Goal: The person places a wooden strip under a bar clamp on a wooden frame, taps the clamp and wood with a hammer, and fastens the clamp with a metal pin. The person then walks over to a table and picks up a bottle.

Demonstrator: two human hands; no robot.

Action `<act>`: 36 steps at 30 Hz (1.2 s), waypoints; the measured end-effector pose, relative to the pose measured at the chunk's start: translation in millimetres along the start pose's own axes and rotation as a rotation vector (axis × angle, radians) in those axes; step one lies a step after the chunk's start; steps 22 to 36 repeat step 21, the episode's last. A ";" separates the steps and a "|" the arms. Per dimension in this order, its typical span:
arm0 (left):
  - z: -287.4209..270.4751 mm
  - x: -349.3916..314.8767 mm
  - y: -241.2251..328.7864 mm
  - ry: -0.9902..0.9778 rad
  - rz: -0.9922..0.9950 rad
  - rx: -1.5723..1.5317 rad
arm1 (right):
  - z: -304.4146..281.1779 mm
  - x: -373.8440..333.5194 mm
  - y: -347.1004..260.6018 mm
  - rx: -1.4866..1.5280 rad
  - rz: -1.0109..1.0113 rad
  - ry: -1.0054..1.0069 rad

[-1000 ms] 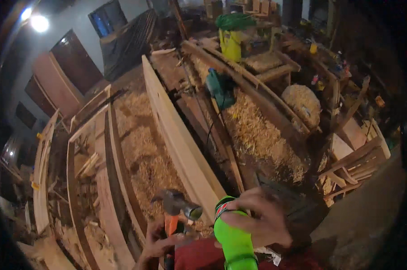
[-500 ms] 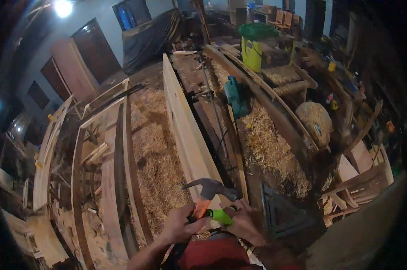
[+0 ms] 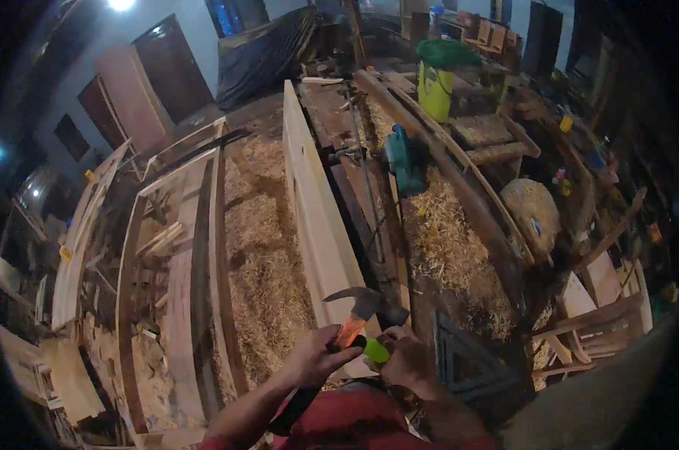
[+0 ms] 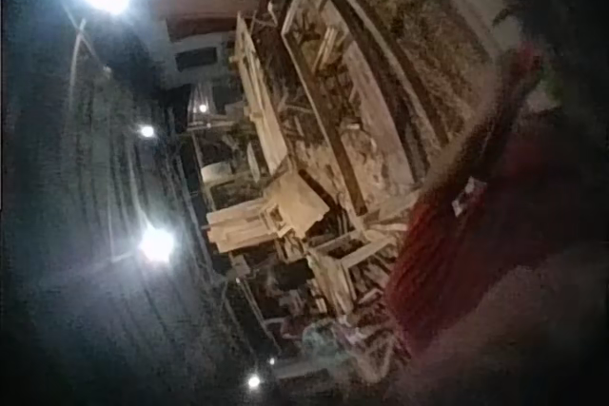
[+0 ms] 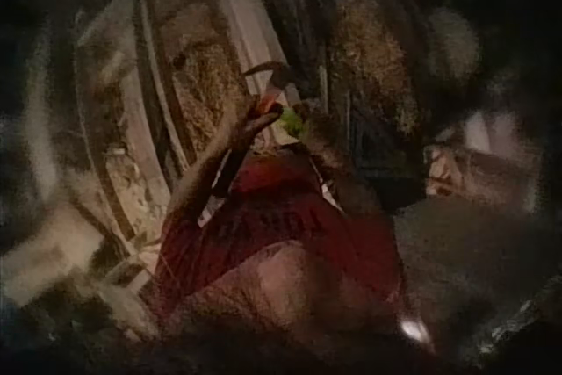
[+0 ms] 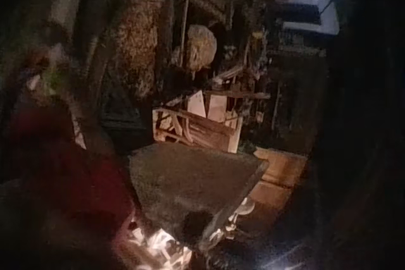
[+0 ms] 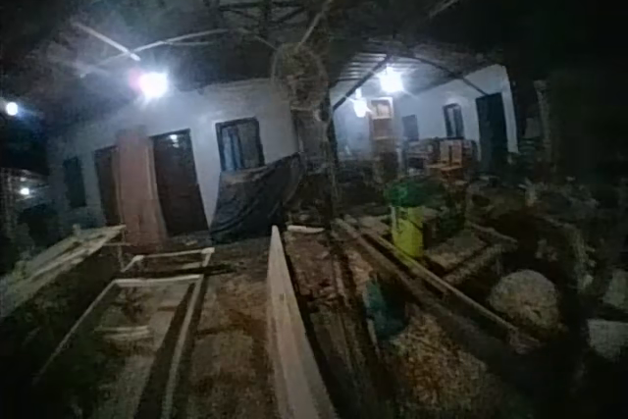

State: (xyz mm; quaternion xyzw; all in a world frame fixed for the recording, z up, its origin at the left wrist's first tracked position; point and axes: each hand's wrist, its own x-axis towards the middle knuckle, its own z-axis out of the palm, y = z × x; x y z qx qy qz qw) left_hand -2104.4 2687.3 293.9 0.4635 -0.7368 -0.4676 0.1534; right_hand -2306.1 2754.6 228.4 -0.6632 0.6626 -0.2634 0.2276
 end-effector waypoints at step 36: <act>-78.8 -64.1 -102.3 0.401 -0.230 -0.369 | 14.3 212.2 199.0 0.330 0.012 0.494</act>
